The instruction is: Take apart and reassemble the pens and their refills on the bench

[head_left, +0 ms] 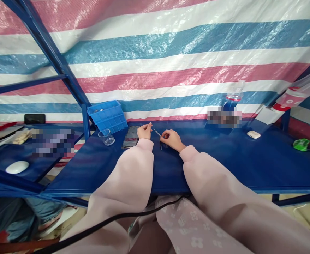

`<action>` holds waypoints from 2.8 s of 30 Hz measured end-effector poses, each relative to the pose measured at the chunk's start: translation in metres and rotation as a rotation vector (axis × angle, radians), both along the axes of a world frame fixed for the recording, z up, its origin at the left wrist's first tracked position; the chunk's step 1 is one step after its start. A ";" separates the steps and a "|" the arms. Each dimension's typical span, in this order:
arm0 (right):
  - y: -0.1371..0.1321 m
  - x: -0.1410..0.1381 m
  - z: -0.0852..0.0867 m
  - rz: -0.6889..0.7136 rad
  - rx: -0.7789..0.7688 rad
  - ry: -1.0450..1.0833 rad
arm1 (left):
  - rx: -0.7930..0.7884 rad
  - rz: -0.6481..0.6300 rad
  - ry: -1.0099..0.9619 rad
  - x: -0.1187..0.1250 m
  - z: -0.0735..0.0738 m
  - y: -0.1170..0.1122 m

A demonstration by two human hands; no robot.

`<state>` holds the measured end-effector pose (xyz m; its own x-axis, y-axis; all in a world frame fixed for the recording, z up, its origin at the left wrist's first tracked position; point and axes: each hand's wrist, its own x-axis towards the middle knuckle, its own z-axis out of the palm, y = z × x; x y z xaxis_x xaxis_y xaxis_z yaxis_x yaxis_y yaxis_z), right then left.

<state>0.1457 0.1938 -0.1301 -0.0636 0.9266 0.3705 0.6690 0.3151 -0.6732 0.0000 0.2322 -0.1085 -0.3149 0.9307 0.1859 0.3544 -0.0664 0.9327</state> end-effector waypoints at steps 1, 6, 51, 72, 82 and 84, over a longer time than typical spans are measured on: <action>0.000 0.000 -0.001 -0.003 -0.003 0.006 | 0.022 0.026 0.093 -0.002 0.002 -0.001; 0.005 0.001 -0.005 -0.022 0.025 0.071 | -0.177 0.090 0.549 -0.003 0.015 -0.013; 0.007 0.000 -0.006 -0.055 0.002 0.186 | -0.082 -0.052 0.939 -0.001 0.018 -0.020; 0.003 0.005 0.001 -0.045 0.024 -0.094 | -0.299 -0.188 0.769 0.004 0.013 -0.019; 0.009 0.007 -0.007 -0.061 0.007 -0.081 | -0.309 -0.275 0.841 0.007 0.008 -0.021; 0.010 0.007 -0.008 -0.063 0.005 -0.079 | -0.303 -0.280 0.843 0.007 0.007 -0.020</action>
